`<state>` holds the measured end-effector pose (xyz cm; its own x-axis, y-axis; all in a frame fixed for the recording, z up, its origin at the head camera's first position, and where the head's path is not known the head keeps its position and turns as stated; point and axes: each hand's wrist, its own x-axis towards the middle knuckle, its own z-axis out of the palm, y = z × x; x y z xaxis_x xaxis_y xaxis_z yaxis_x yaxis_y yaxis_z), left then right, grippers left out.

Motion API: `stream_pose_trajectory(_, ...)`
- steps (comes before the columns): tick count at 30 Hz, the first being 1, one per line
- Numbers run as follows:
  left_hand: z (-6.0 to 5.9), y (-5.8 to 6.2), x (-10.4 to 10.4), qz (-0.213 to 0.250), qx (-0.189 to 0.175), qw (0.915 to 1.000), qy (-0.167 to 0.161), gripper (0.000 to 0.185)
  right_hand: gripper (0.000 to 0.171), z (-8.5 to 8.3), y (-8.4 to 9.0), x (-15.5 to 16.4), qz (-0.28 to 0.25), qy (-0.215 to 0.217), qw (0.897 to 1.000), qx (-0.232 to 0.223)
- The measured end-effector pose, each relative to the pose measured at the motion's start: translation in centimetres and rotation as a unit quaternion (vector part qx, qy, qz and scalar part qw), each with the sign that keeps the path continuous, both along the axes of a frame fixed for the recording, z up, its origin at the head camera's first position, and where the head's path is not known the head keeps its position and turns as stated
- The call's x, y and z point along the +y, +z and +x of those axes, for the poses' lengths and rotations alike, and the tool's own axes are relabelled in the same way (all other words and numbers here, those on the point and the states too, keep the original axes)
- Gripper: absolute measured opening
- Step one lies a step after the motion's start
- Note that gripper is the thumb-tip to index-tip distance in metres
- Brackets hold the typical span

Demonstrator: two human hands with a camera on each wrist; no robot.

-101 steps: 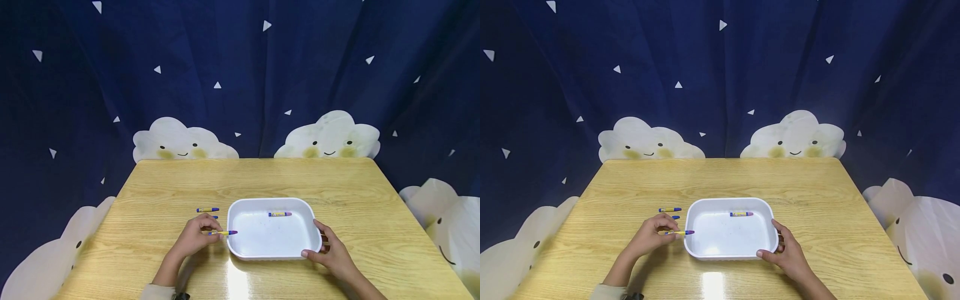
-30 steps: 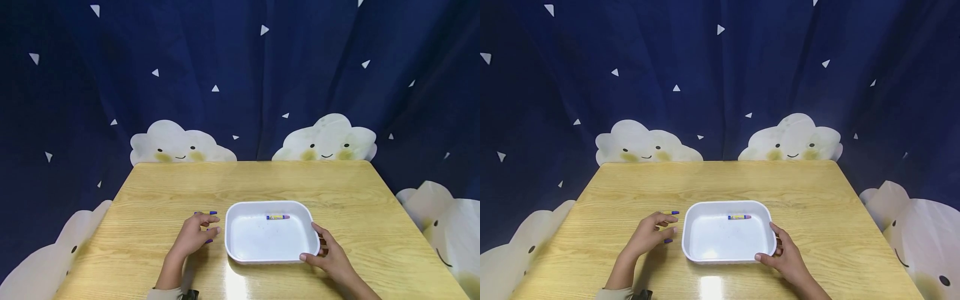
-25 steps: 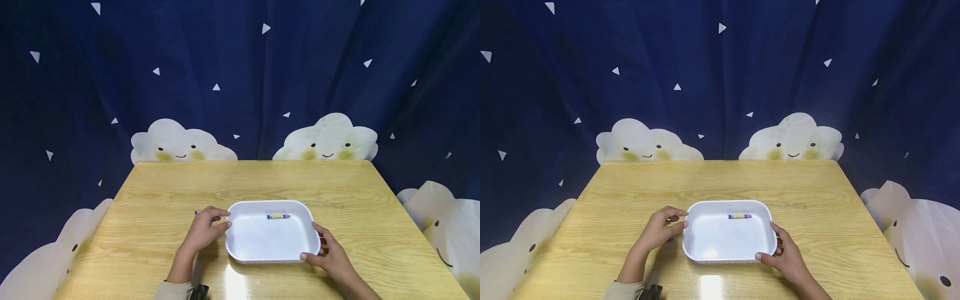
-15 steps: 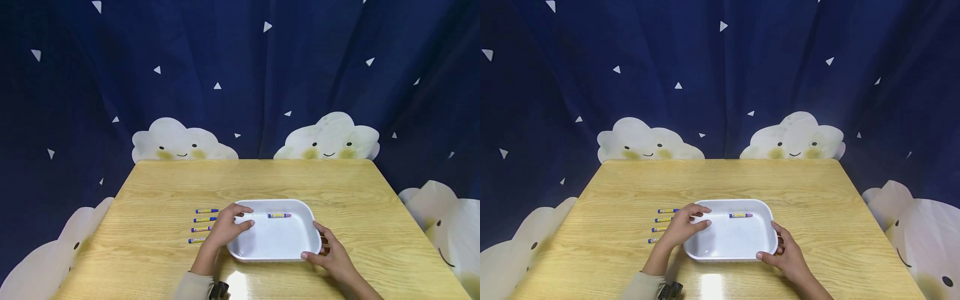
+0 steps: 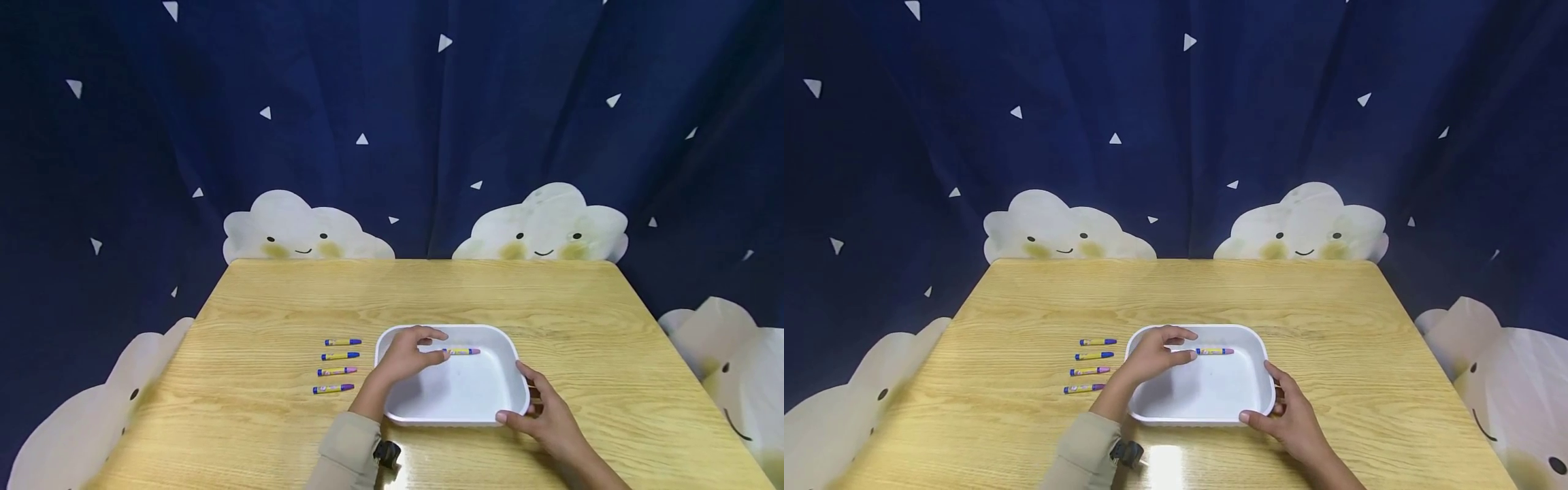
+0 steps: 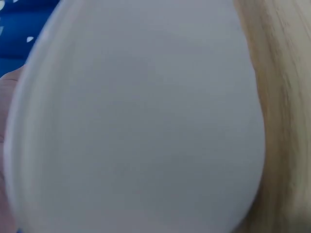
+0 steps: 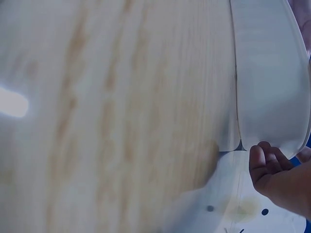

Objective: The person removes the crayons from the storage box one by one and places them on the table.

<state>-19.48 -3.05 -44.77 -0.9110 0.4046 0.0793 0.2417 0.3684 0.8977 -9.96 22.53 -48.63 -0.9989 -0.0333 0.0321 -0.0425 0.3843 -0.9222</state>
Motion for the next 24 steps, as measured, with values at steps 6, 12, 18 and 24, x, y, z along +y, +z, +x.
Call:
stream_pose_trajectory(6,-0.9,-0.9,1.5,-0.028,0.008,0.9993,-0.024,0.031,0.091,-0.1,-0.2,-0.1,-0.001,0.001,1.000,0.001)
stream_pose_trajectory(12,-1.3,-2.5,2.4,-0.043,0.024,0.9980,-0.039,0.030,0.091,0.0,-0.1,-0.2,-0.001,0.006,1.000,-0.006)
stream_pose_trajectory(18,-1.4,-3.2,2.9,-0.039,0.012,0.9985,-0.038,0.029,0.090,-0.1,-0.2,0.0,0.012,0.007,1.000,0.007)
stream_pose_trajectory(24,-1.4,-3.9,3.6,-0.051,-0.003,0.9987,0.000,0.028,0.091,-0.1,-0.2,0.2,0.023,0.006,1.000,0.016)
